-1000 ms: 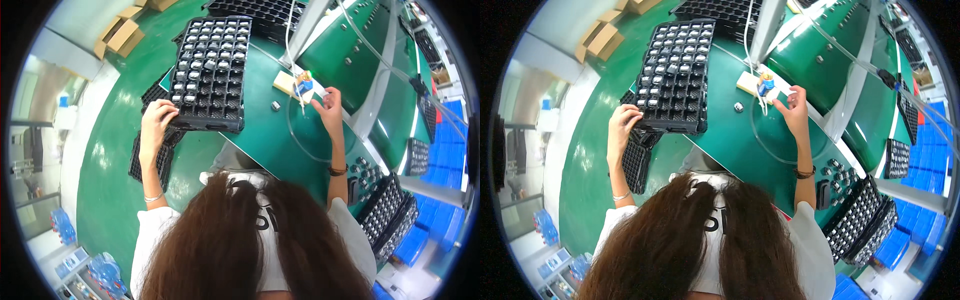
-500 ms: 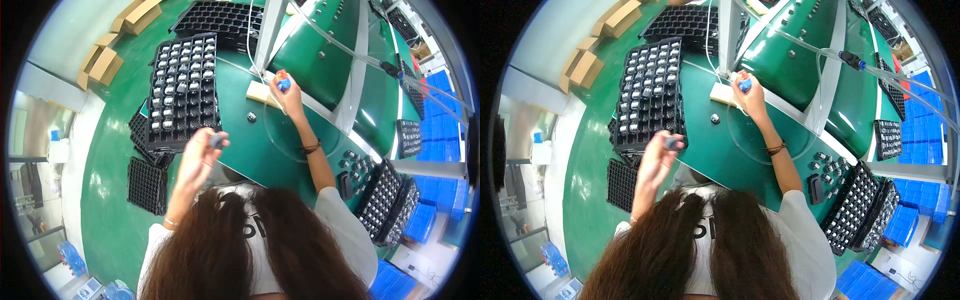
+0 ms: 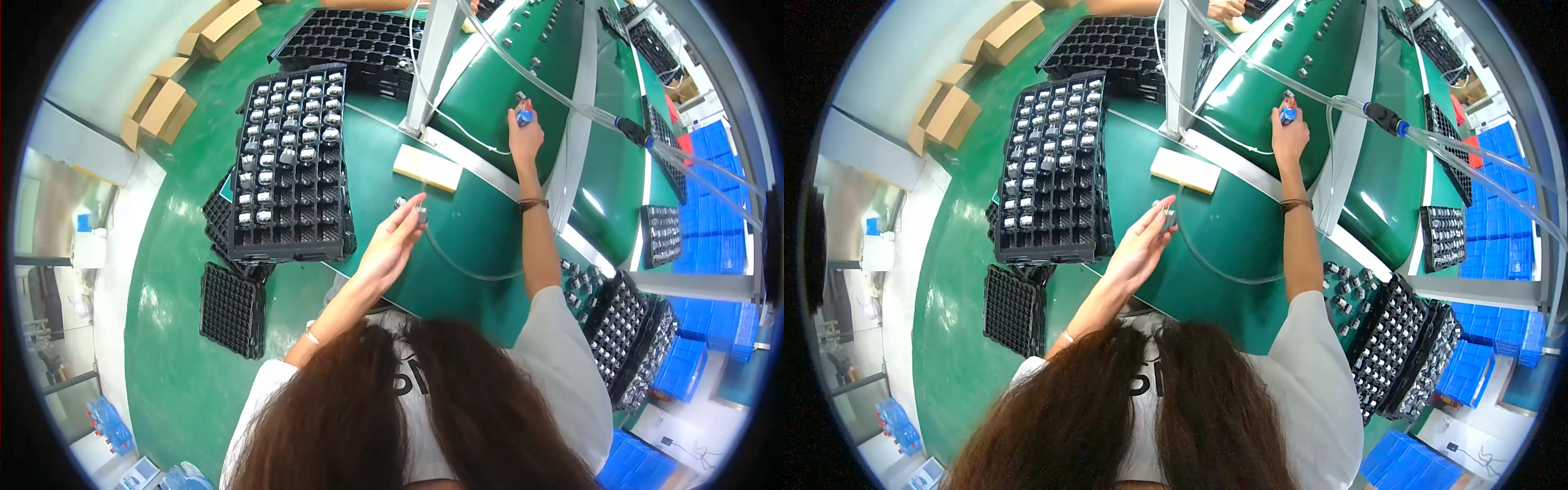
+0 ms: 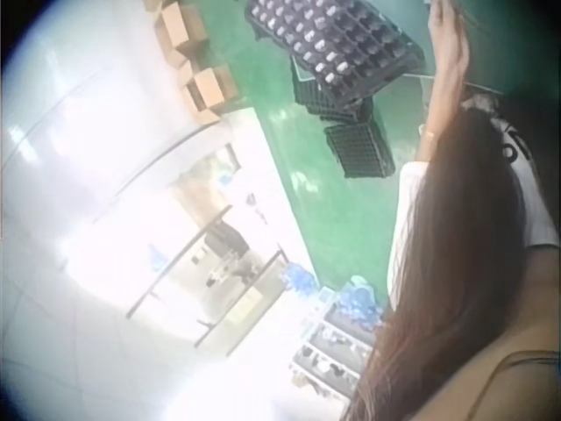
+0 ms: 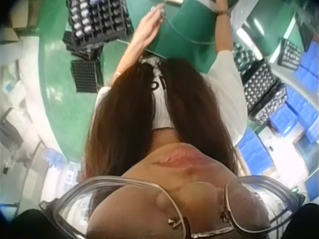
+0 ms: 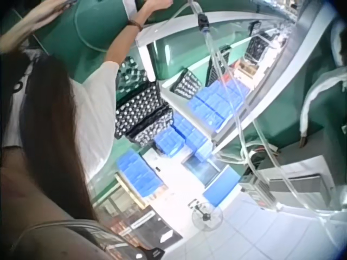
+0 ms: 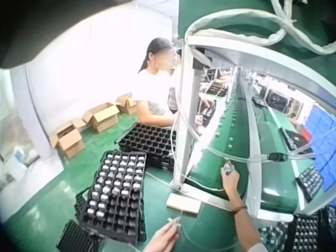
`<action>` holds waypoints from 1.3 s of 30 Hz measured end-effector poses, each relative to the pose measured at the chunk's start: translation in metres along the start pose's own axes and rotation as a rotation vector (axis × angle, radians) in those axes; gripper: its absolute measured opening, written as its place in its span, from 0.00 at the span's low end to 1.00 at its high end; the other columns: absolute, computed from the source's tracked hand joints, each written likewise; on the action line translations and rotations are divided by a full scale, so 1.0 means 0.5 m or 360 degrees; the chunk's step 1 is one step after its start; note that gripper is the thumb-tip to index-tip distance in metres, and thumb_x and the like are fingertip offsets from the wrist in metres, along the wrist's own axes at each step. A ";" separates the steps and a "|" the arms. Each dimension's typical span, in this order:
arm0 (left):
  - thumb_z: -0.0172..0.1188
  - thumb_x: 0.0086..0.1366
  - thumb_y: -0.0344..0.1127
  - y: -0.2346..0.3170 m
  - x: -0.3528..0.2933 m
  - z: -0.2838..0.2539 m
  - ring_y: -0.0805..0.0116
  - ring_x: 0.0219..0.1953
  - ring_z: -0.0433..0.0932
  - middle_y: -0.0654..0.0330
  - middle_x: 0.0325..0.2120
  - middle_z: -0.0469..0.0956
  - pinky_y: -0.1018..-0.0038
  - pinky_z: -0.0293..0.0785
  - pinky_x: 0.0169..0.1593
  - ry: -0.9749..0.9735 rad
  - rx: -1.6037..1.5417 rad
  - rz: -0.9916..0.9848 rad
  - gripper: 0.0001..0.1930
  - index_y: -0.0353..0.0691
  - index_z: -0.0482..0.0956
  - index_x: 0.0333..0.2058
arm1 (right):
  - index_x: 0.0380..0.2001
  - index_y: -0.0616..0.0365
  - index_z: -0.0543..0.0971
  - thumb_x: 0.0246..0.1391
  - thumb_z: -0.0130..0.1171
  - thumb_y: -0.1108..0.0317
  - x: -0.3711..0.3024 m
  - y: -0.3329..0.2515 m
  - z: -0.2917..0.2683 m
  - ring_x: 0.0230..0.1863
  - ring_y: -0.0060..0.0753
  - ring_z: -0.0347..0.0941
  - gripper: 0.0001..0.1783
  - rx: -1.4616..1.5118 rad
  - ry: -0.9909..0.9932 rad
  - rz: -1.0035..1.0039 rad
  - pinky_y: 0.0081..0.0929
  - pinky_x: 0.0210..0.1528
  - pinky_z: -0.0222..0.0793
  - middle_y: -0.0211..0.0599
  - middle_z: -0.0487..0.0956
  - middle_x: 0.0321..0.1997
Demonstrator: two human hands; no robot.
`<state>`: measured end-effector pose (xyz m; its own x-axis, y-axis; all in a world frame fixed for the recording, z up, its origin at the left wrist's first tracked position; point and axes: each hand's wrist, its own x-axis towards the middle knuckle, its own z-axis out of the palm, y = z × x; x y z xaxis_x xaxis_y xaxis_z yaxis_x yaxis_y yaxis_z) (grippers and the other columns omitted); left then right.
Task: Assembling small electronic components into a storage tray and using a specialized tool.
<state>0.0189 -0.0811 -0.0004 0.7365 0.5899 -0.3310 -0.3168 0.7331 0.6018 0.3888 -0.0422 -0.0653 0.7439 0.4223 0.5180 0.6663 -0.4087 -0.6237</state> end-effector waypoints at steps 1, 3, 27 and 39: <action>0.53 0.66 0.35 -0.002 0.009 0.004 0.79 0.39 0.70 0.66 0.41 0.73 0.86 0.65 0.44 0.0051 0.0061 0.0062 0.19 0.37 0.67 0.54 | 0.37 0.59 0.75 0.47 0.61 0.50 0.002 -0.005 -0.002 0.33 0.52 0.76 0.23 -0.0066 -0.0011 0.0001 0.42 0.37 0.69 0.48 0.78 0.29; 0.54 0.65 0.34 -0.010 0.028 0.006 0.79 0.38 0.70 0.66 0.40 0.74 0.86 0.65 0.44 0.0094 0.0103 0.0088 0.18 0.36 0.68 0.53 | 0.40 0.58 0.75 0.47 0.61 0.50 -0.002 -0.010 -0.014 0.34 0.49 0.77 0.24 -0.0136 -0.0022 0.0003 0.38 0.38 0.70 0.46 0.79 0.31; 0.60 0.61 0.33 -0.006 0.025 -0.009 0.71 0.49 0.71 0.55 0.46 0.73 0.77 0.65 0.53 0.0087 0.0323 0.0361 0.22 0.30 0.69 0.52 | 0.36 0.61 0.72 0.57 0.51 0.70 -0.340 -0.327 -0.173 0.33 0.17 0.68 0.07 0.1822 -0.1071 0.0237 0.16 0.36 0.64 0.30 0.74 0.33; 0.59 0.58 0.27 0.227 -0.181 -0.095 0.71 0.39 0.73 0.60 0.39 0.76 0.75 0.70 0.45 0.0912 0.1632 0.1351 0.14 0.39 0.76 0.44 | 0.39 0.62 0.75 0.50 0.61 0.54 -0.276 -0.297 -0.071 0.29 0.43 0.77 0.22 0.0353 -0.0647 -0.0185 0.32 0.31 0.68 0.47 0.78 0.26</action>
<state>-0.1121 -0.0352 0.0634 0.1346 0.9470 0.2917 0.2123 -0.3151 0.9250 0.1889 -0.0684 -0.0233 0.5549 0.7555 0.3483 0.6839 -0.1760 -0.7080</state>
